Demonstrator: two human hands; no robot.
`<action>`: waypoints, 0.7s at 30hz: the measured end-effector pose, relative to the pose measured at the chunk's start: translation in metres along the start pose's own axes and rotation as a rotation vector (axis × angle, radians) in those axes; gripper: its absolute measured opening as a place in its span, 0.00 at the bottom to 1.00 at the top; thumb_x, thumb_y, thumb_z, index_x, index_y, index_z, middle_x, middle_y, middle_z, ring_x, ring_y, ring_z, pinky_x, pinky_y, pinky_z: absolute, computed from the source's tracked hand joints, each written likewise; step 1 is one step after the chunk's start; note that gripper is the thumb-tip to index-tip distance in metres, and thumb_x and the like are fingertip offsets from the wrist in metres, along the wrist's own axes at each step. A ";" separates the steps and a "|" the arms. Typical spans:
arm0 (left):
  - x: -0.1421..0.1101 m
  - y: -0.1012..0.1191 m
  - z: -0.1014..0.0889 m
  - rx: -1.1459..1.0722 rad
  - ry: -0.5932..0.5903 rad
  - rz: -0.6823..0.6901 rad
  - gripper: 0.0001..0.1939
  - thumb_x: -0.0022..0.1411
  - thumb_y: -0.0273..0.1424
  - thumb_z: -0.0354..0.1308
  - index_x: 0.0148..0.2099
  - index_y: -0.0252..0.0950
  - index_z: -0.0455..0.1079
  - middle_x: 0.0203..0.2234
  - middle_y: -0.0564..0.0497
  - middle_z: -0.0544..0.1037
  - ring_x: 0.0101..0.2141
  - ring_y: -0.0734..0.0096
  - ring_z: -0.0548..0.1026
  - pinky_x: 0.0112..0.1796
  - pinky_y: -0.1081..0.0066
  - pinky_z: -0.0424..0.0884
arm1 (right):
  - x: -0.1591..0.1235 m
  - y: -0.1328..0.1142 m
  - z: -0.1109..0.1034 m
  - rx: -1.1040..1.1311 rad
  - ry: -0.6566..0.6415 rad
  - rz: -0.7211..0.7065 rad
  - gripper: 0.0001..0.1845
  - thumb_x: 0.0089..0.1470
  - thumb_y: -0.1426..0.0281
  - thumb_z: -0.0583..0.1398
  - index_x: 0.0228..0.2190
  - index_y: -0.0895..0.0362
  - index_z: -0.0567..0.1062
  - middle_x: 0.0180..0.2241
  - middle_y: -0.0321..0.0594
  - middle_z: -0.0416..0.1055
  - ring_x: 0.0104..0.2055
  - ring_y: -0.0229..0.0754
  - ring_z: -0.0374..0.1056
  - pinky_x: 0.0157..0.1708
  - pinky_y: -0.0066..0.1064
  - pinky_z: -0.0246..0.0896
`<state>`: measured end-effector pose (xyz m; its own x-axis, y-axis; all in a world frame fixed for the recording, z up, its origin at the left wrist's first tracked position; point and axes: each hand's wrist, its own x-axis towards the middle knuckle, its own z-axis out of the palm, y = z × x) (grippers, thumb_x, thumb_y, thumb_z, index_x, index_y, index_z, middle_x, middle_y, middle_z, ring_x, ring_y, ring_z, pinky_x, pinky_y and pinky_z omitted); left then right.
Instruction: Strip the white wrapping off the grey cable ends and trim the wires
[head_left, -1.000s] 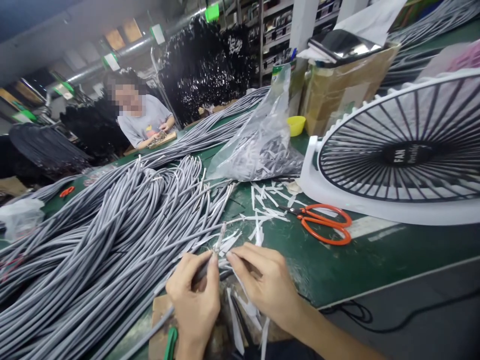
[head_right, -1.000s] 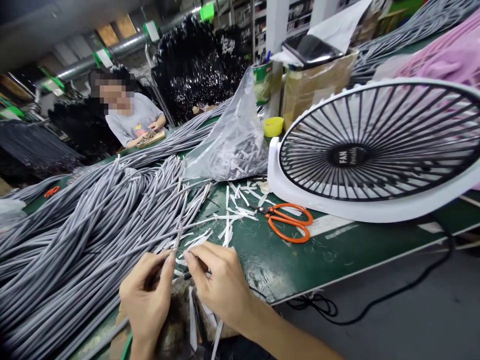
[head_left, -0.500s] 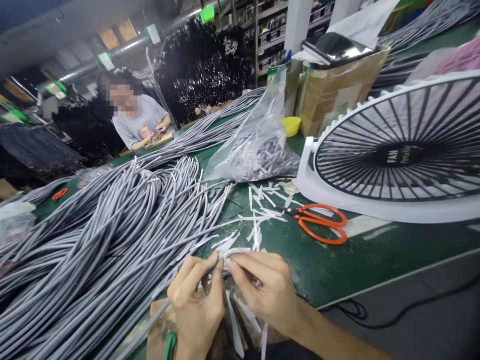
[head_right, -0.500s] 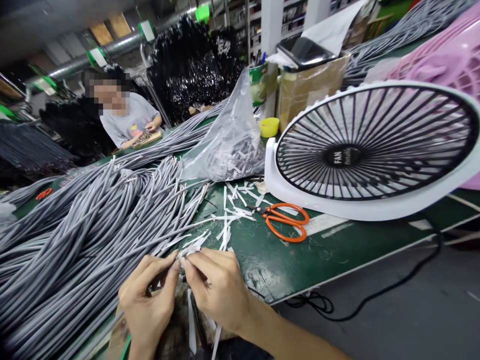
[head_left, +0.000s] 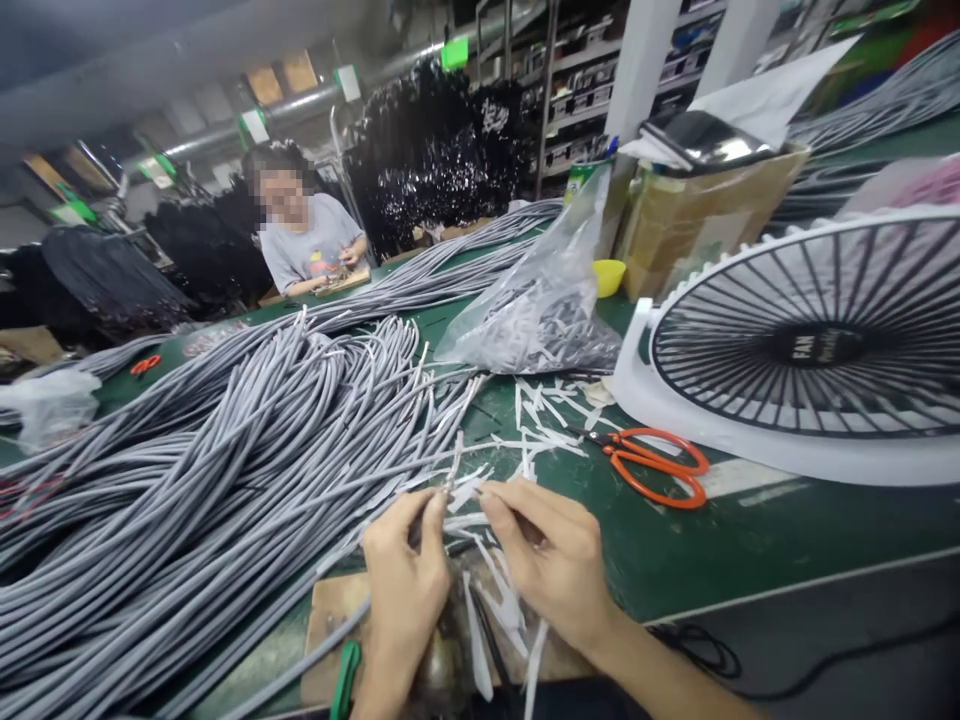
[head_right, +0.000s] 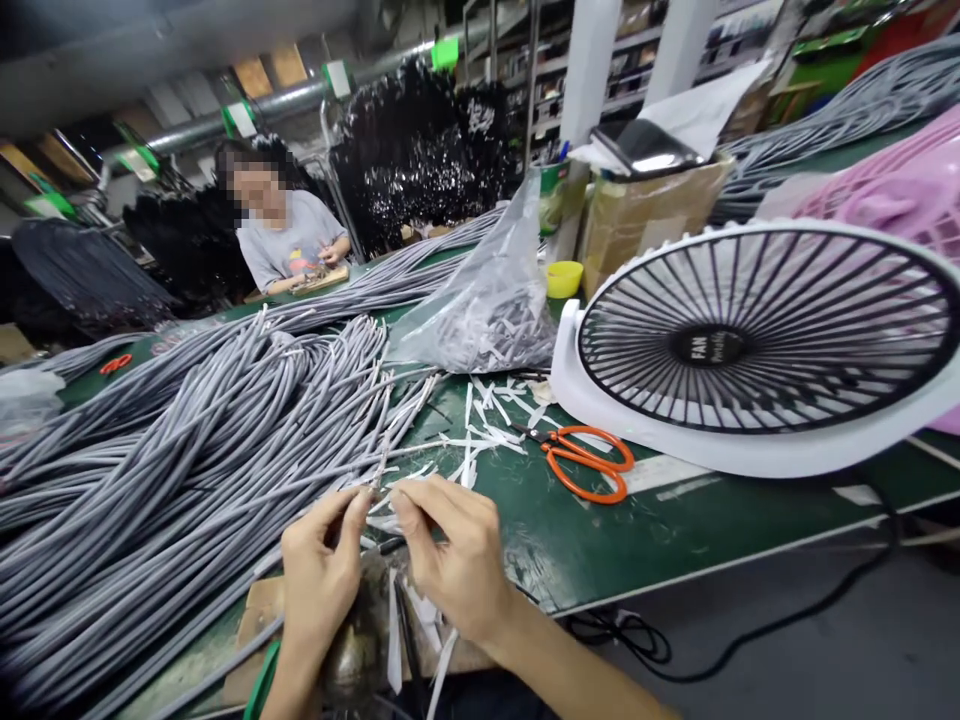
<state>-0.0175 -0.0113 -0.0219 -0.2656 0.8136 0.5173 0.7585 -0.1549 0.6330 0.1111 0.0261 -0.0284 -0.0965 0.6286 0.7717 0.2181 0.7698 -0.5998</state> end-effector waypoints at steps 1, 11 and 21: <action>0.000 0.001 0.000 -0.007 0.006 0.005 0.12 0.62 0.30 0.51 0.31 0.34 0.75 0.24 0.49 0.80 0.25 0.67 0.78 0.27 0.73 0.72 | -0.001 0.003 0.000 -0.044 0.015 0.023 0.08 0.58 0.76 0.55 0.30 0.58 0.73 0.24 0.38 0.73 0.24 0.36 0.68 0.27 0.25 0.61; -0.001 0.003 -0.001 -0.004 0.028 0.116 0.11 0.62 0.28 0.52 0.31 0.33 0.74 0.24 0.48 0.80 0.24 0.69 0.77 0.26 0.75 0.72 | -0.003 0.009 0.002 -0.259 -0.042 0.021 0.13 0.59 0.71 0.55 0.26 0.59 0.76 0.21 0.38 0.71 0.23 0.37 0.63 0.27 0.28 0.55; -0.001 0.002 0.001 0.010 0.035 0.137 0.09 0.61 0.27 0.53 0.33 0.32 0.74 0.25 0.49 0.80 0.25 0.70 0.78 0.28 0.78 0.73 | -0.005 0.011 0.001 -0.187 -0.047 0.038 0.13 0.58 0.73 0.56 0.25 0.59 0.76 0.19 0.37 0.70 0.22 0.36 0.61 0.25 0.27 0.54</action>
<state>-0.0147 -0.0119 -0.0215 -0.1793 0.7651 0.6184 0.7949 -0.2577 0.5493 0.1125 0.0315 -0.0387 -0.1289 0.6646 0.7360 0.3983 0.7144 -0.5753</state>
